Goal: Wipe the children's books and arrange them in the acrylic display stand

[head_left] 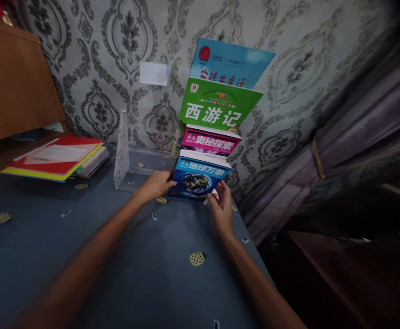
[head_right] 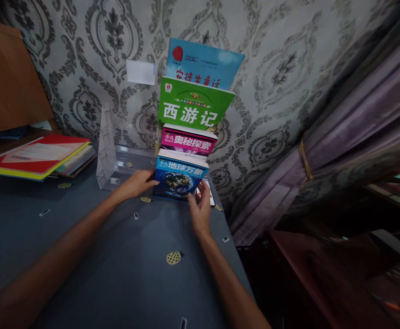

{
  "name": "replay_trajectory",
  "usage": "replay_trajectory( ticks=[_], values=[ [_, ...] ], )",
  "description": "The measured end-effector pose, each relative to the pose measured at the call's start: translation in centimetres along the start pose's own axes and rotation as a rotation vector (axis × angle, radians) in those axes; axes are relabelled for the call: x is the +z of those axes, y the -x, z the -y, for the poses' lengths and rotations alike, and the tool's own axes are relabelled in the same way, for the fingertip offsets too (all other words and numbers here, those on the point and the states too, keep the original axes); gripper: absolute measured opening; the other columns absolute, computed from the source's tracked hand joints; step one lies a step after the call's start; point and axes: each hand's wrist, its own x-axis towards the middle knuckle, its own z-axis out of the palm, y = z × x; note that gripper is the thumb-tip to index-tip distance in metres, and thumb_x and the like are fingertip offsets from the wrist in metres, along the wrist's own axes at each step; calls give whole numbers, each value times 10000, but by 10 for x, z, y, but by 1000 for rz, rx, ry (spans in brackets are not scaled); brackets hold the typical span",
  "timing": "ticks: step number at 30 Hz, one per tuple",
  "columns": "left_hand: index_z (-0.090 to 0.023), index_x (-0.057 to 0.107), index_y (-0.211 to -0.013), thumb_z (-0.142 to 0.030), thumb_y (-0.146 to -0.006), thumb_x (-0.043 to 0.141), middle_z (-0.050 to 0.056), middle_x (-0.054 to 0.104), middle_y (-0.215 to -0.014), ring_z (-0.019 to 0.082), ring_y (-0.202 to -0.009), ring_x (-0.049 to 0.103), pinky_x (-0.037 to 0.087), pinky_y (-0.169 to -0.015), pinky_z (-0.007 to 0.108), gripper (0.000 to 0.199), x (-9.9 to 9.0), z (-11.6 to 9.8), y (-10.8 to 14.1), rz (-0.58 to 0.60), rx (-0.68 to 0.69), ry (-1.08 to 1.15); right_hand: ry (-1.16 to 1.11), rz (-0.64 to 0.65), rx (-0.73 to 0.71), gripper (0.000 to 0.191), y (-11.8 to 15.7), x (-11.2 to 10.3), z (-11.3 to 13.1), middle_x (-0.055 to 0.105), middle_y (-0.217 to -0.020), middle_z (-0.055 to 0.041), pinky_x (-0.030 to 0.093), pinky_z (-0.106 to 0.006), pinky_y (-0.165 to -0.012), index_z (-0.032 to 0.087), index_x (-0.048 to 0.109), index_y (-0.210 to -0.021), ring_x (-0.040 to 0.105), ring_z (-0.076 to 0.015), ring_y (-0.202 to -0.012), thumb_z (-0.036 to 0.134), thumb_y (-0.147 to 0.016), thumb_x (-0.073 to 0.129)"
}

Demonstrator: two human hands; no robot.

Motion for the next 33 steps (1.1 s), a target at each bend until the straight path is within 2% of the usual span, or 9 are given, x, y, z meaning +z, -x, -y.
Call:
replay_trajectory(
  ticks=[7,14,22,33],
  values=[
    [-156,623,-1023,-406,-941,527,103,712,-992,245,-923,654,470,-781,330,280,-1,3,2,24,2,-16,-57,-1,14,607,0,-2,1,566,-1399,-127,422,-514,-1076,246,463,-1371,520,-282,-1306,397,-824,677],
    [-170,625,-1074,-445,-882,600,80,708,-1001,246,-928,651,463,-745,310,336,-12,12,3,69,-17,-38,-73,-50,-13,544,4,-1,5,592,-1372,-124,394,-551,-1099,236,532,-1311,542,-293,-1295,372,-807,685],
    [-172,592,-1140,-259,-888,559,90,713,-1076,237,-1004,661,476,-811,311,268,-20,11,4,35,-38,-31,-49,-57,-19,530,7,-1,5,602,-1358,-131,411,-550,-1090,220,552,-1305,561,-294,-1274,380,-816,679],
    [-187,605,-1147,-186,-899,487,90,713,-1124,230,-1048,654,475,-852,314,275,-27,3,9,26,-51,-100,12,-38,-14,507,16,-3,0,616,-1334,-151,432,-536,-1084,185,571,-1260,570,-295,-1256,406,-814,667]
  ],
)
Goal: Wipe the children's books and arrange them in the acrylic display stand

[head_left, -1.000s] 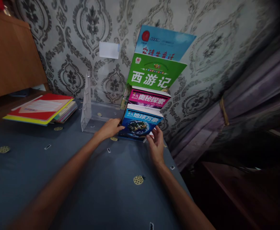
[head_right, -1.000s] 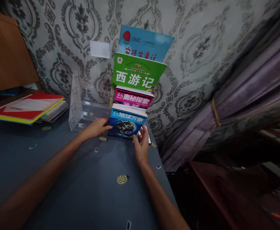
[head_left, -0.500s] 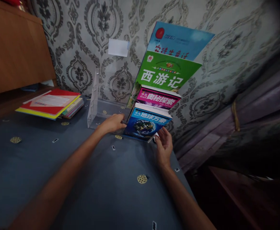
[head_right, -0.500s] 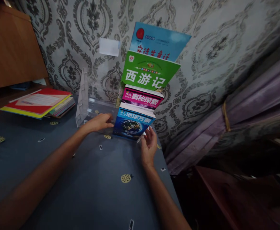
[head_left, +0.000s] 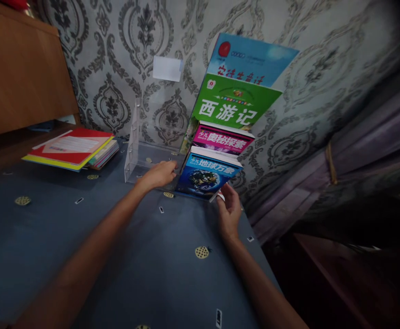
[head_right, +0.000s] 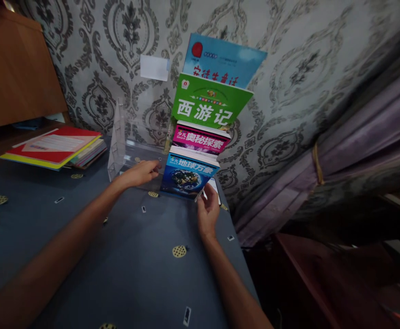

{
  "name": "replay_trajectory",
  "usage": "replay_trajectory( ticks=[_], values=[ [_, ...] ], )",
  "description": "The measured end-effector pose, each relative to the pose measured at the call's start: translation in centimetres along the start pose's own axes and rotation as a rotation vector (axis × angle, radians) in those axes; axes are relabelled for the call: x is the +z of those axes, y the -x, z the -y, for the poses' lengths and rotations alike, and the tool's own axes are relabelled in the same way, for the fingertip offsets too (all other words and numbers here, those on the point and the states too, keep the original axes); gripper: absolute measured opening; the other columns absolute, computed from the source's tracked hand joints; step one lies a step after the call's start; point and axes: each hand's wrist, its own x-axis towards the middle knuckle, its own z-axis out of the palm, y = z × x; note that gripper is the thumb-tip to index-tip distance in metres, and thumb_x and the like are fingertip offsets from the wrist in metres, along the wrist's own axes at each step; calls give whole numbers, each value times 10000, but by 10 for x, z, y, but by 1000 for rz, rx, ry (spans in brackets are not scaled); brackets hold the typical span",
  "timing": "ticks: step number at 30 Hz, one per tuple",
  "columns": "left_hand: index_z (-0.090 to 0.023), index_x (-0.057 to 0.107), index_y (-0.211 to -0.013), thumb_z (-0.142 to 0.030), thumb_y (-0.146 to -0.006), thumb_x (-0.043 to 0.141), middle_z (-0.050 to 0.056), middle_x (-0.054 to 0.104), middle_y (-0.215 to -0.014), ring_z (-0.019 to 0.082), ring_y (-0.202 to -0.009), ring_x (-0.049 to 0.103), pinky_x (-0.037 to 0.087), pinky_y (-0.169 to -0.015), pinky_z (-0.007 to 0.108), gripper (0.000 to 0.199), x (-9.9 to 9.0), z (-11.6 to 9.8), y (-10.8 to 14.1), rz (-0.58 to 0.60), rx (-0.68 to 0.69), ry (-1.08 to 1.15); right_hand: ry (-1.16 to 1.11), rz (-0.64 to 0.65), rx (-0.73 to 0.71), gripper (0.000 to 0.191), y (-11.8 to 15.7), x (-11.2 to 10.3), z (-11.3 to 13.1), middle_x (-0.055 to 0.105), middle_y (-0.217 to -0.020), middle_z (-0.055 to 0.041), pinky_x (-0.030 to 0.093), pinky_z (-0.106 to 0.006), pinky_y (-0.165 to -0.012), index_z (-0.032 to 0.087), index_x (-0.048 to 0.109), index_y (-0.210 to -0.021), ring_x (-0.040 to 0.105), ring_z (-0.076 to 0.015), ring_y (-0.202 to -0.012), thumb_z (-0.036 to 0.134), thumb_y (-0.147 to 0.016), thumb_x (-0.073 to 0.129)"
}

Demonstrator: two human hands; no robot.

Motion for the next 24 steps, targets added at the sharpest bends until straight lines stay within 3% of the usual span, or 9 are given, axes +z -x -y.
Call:
replay_trajectory(
  ticks=[5,12,14,18,20,24],
  values=[
    [-177,632,-1093,-194,-892,497,103,716,-1110,245,-1051,654,477,-866,328,243,0,0,0,42,6,-68,57,27,42,540,7,3,-6,586,-1354,-167,464,-509,-1047,166,545,-1291,557,-297,-1258,427,-825,626],
    [-182,620,-1110,-271,-939,479,120,712,-1104,263,-1038,659,505,-851,354,239,21,0,15,43,2,-165,104,48,49,557,13,7,-13,547,-1385,-162,464,-469,-1034,174,479,-1344,531,-274,-1265,416,-851,573],
    [-179,595,-1165,-280,-962,446,129,697,-1144,264,-1071,645,506,-900,382,271,26,1,26,-2,30,-176,127,19,51,546,15,6,-11,548,-1368,-161,454,-470,-1030,174,477,-1324,536,-272,-1236,417,-845,575],
    [-189,579,-1211,-260,-971,395,130,659,-1202,269,-1147,605,488,-1013,445,311,39,12,53,-272,131,-144,213,-80,38,332,26,0,4,626,-1108,-100,494,-383,-846,203,547,-1098,584,-241,-1004,413,-842,572],
    [-203,584,-1213,-259,-969,364,134,625,-1272,273,-1242,557,457,-1080,469,334,46,23,70,-356,177,-134,236,14,36,196,34,-3,16,609,-884,-38,462,-311,-690,221,551,-908,571,-204,-822,412,-863,545],
    [-289,587,-1211,-280,-950,364,75,610,-1333,282,-1307,524,442,-1120,504,343,54,46,99,-393,125,-155,248,441,45,333,46,-2,38,403,-575,48,320,-264,-550,231,399,-619,421,-132,-569,382,-909,466]
  ],
)
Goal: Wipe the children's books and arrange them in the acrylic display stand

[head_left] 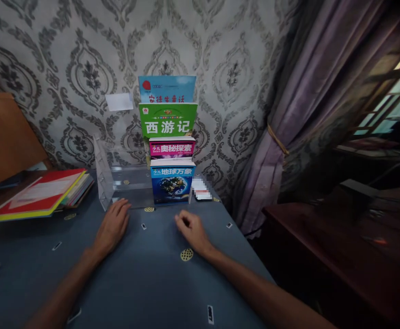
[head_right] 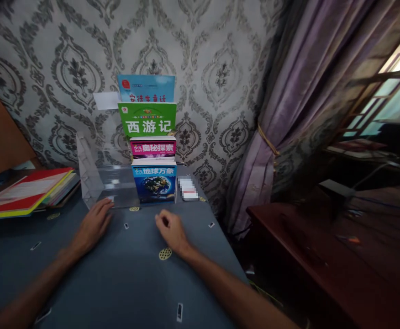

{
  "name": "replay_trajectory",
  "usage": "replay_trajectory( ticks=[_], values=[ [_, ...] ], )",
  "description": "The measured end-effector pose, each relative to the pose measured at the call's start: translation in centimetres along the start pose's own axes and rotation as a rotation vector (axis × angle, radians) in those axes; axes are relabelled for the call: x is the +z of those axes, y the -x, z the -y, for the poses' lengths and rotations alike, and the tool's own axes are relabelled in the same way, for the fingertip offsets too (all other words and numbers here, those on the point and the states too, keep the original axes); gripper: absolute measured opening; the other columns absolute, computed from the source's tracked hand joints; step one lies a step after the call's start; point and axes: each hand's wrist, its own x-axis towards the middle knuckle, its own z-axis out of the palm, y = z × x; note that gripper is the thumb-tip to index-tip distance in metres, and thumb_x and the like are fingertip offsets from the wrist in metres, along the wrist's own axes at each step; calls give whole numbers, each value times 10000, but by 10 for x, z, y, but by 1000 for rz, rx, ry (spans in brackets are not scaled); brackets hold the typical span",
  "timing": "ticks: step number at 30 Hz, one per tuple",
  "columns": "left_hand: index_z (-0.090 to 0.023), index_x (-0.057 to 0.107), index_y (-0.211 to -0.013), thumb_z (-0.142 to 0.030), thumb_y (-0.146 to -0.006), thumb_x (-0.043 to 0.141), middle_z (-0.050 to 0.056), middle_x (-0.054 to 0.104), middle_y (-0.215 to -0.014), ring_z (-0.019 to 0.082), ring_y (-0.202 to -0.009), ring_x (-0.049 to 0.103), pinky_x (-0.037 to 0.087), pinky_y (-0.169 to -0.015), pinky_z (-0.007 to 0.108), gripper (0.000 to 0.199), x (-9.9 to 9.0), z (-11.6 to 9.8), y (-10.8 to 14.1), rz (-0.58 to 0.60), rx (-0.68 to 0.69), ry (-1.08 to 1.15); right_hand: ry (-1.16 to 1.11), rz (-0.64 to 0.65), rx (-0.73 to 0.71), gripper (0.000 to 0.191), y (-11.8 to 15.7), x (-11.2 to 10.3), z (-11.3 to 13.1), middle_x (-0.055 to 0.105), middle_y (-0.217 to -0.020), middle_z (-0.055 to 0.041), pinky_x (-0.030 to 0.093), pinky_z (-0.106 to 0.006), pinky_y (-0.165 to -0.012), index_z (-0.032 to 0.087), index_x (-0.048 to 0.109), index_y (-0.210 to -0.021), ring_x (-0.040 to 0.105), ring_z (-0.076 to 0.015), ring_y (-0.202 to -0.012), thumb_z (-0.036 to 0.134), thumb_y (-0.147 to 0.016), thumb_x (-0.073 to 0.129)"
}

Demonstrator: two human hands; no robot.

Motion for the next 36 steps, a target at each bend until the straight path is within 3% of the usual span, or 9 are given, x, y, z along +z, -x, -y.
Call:
replay_trajectory(
  ticks=[3,6,12,16,20,24,29,36],
  values=[
    [-301,594,-1176,-295,-950,355,64,631,-1305,284,-1296,538,442,-1126,493,328,-4,9,9,-27,-48,-19,105,246,-41,348,2,4,8,364,-539,63,261,-264,-543,219,377,-590,374,-110,-530,337,-897,492],
    [-270,595,-1153,-269,-958,331,73,636,-1275,264,-1283,543,437,-1133,456,328,-10,12,7,-83,-75,-44,172,333,-79,331,2,6,9,390,-537,64,250,-266,-546,214,399,-595,383,-108,-522,316,-892,505],
    [-211,607,-1170,-150,-930,353,115,653,-1211,249,-1250,538,437,-1118,453,355,-27,24,3,-92,-65,-121,164,349,-46,373,-1,5,8,402,-546,46,266,-273,-542,220,357,-584,401,-127,-536,380,-904,464],
    [-198,611,-1173,-123,-936,347,120,657,-1178,255,-1230,526,411,-1116,441,362,-48,43,3,-147,-145,-254,150,374,-34,398,-3,6,7,454,-556,30,299,-280,-539,224,409,-603,440,-146,-545,458,-924,441],
    [-146,606,-1186,-188,-967,344,159,648,-1175,294,-1175,545,408,-1073,450,344,-71,67,8,-208,-296,-446,169,383,-21,414,-4,8,5,458,-546,23,305,-285,-529,227,421,-601,448,-154,-534,493,-919,421],
    [-83,548,-1285,-371,-976,410,236,598,-1305,371,-1285,484,346,-1085,549,444,-82,94,19,-272,-470,-595,193,400,-19,425,-6,8,5,460,-549,25,324,-280,-539,225,414,-605,462,-150,-539,504,-925,405],
    [-87,569,-1268,-431,-983,366,221,647,-1263,353,-1258,534,380,-1055,522,490,-83,120,29,-254,-696,-540,210,412,-21,457,-5,7,7,462,-550,25,331,-266,-528,221,410,-603,461,-141,-540,530,-939,393],
    [-145,542,-1313,-366,-961,425,179,603,-1362,311,-1289,531,398,-1060,469,432,-88,139,38,-197,-702,-427,217,414,-38,449,-5,6,12,490,-567,16,351,-269,-532,225,425,-614,476,-148,-546,530,-942,393]
  ],
)
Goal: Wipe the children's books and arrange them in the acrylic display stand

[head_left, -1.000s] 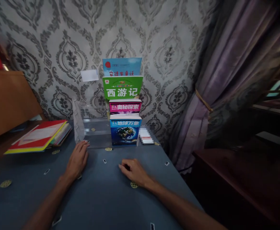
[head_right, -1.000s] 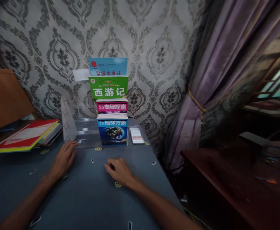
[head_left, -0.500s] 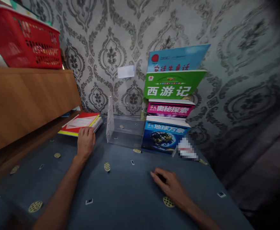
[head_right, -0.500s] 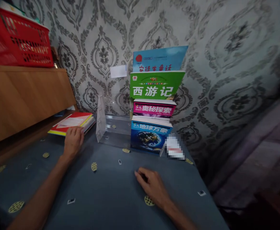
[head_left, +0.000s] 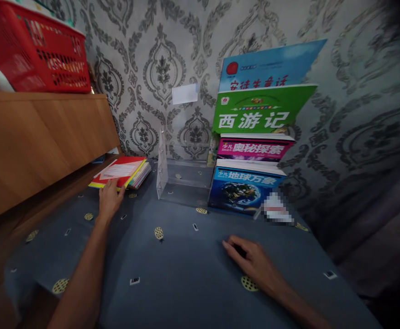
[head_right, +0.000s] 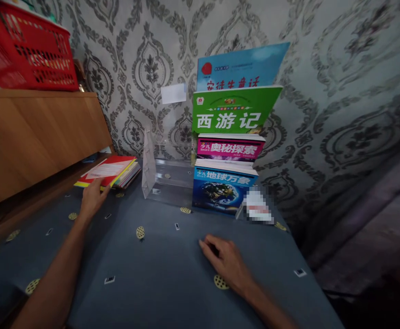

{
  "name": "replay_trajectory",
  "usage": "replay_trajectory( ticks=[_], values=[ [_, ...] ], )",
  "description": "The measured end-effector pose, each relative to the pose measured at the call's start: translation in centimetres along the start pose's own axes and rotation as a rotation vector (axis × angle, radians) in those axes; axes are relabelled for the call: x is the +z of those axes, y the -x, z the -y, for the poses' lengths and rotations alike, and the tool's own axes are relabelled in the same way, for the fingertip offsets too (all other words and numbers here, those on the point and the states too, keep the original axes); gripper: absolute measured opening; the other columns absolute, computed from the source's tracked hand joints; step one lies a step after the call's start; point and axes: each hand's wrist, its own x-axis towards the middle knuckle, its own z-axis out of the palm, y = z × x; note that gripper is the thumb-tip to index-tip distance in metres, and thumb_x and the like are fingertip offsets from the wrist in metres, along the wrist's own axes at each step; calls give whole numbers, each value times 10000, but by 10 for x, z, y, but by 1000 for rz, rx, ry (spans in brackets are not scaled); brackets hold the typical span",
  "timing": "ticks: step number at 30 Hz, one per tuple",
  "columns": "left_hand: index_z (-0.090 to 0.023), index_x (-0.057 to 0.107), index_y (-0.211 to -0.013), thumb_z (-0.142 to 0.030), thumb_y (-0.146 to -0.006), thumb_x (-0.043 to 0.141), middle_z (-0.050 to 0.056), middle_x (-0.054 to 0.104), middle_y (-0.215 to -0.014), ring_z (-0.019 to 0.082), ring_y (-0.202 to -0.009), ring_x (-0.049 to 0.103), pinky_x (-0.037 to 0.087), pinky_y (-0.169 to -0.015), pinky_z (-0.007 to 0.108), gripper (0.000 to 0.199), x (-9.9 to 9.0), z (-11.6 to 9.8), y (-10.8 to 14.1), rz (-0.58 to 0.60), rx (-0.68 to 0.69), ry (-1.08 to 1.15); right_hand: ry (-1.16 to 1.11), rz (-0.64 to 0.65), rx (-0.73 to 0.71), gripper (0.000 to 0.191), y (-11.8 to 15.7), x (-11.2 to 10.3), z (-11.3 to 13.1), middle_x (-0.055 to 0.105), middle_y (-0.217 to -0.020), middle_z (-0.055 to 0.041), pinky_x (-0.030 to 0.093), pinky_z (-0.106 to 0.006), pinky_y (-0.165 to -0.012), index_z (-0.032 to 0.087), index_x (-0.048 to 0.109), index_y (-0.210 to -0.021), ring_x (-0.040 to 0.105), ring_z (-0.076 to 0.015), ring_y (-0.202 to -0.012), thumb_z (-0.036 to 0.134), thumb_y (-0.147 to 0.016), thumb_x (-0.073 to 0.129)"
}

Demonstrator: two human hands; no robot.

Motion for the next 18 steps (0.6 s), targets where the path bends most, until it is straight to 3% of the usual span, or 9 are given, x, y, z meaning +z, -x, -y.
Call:
replay_trajectory(
  ticks=[7,18],
  values=[
    [-130,533,-1327,-391,-980,426,193,611,-1358,321,-1267,555,388,-1048,486,448,-7,0,4,-9,53,-58,-1,-16,-15,471,2,-1,1,497,-567,19,350,-260,-530,222,441,-620,471,-141,-547,547,-956,383],
    [-166,710,-1101,-333,-1006,377,155,734,-1162,295,-1114,659,381,-1031,485,385,-23,-1,2,-29,100,-119,3,-18,-33,459,2,0,-3,507,-572,15,343,-265,-534,219,450,-626,485,-144,-551,533,-954,380]
  ],
)
